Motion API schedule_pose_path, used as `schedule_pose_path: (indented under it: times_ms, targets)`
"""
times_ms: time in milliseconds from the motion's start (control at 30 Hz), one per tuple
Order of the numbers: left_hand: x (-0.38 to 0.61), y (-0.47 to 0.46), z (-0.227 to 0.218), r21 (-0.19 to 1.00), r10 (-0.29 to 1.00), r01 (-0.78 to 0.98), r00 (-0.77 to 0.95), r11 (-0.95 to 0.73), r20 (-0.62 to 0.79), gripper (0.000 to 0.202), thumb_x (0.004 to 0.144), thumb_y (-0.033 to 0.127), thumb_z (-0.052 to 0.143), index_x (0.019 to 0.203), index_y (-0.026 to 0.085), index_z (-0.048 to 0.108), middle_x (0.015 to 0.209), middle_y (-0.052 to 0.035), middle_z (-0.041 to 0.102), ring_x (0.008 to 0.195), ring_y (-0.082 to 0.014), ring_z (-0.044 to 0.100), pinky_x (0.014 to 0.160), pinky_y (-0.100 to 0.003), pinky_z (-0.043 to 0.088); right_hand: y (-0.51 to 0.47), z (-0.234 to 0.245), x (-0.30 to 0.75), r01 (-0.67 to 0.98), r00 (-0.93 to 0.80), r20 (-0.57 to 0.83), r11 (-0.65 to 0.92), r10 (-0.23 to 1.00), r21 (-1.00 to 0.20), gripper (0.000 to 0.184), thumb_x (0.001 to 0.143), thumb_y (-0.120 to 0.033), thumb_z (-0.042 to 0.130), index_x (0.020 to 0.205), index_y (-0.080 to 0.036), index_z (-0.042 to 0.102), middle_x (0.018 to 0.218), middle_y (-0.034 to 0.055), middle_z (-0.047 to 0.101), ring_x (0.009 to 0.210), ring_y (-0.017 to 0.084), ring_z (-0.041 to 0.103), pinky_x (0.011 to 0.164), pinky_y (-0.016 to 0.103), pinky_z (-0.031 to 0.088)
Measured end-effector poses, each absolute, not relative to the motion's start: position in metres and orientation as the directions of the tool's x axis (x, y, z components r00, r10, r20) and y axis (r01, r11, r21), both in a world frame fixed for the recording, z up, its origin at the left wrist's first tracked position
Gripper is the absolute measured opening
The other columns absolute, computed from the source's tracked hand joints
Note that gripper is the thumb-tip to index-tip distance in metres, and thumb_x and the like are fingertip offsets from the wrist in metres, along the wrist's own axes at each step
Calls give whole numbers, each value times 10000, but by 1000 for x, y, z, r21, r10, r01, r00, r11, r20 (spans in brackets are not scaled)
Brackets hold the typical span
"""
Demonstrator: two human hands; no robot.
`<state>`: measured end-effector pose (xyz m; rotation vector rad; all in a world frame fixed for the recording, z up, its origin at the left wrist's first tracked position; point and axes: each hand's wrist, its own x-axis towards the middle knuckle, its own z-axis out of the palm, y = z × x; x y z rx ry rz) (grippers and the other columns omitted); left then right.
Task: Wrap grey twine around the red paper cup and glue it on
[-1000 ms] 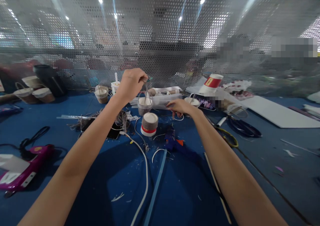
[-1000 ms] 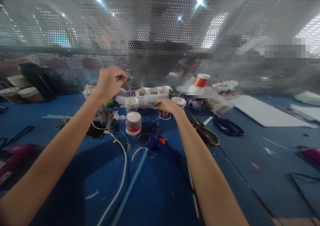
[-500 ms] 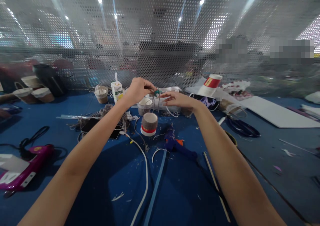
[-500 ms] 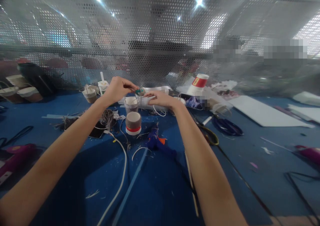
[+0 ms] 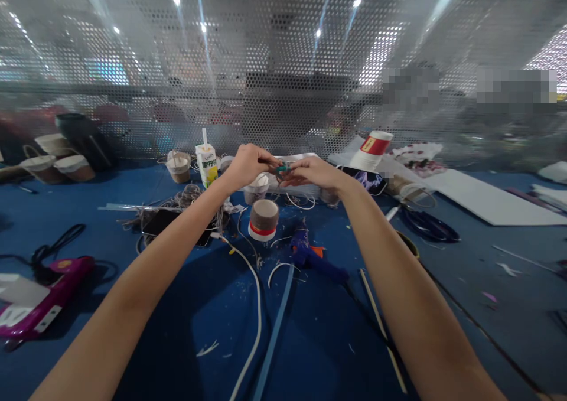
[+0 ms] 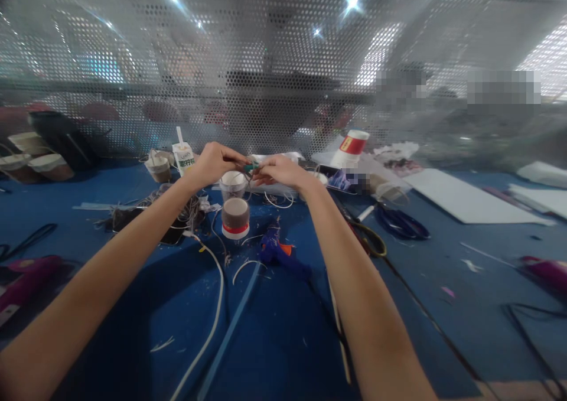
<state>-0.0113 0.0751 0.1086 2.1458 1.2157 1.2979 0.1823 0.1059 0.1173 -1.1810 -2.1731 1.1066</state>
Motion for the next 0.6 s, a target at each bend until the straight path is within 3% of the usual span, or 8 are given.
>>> schedule_pose_path:
  times_ms: [167,333,400,467,600]
  targets:
    - [-10,76,107,688,837,494,187,-532,514,230,686,-1,670,793,172,775,826,-39,776,796,-180,733,816,-287,590,96,122,184,499,-543,-72,253,836,-829,250,845,-305,512,827,-156,712,965,110,761,911,225,715,831,341,562]
    - [-8,77,103,660,823,513,191,-549,535,249,693,8,672,813,200,775,821,-19,776,807,-183,731,836,-308,581,92,124,180,538,-534,-77,268,842,-799,150,762,-249,670,873,-155,708,901,91,760,951,228,694,873,341,545]
    - [-8,78,101,657,818,508,203,-558,538,249,709,29,672,834,220,773,868,-9,776,835,-177,728,852,-304,574,95,122,178,569,-490,-62,265,870,-778,88,803,-215,641,828,-155,700,871,90,752,931,210,692,882,331,534]
    - [-9,77,101,660,818,496,226,-564,529,244,735,58,662,859,237,771,919,0,772,854,-169,723,862,-296,566,100,119,177,596,-456,-71,245,887,-765,162,885,-216,552,833,-149,690,900,100,739,902,184,691,870,319,532]
    - [-12,77,101,634,809,506,302,-585,505,238,779,126,636,944,244,759,920,8,774,866,-155,714,858,-267,544,111,109,181,678,-397,-145,183,906,-712,233,947,-319,512,1058,-156,634,1084,85,667,922,169,652,824,362,544]
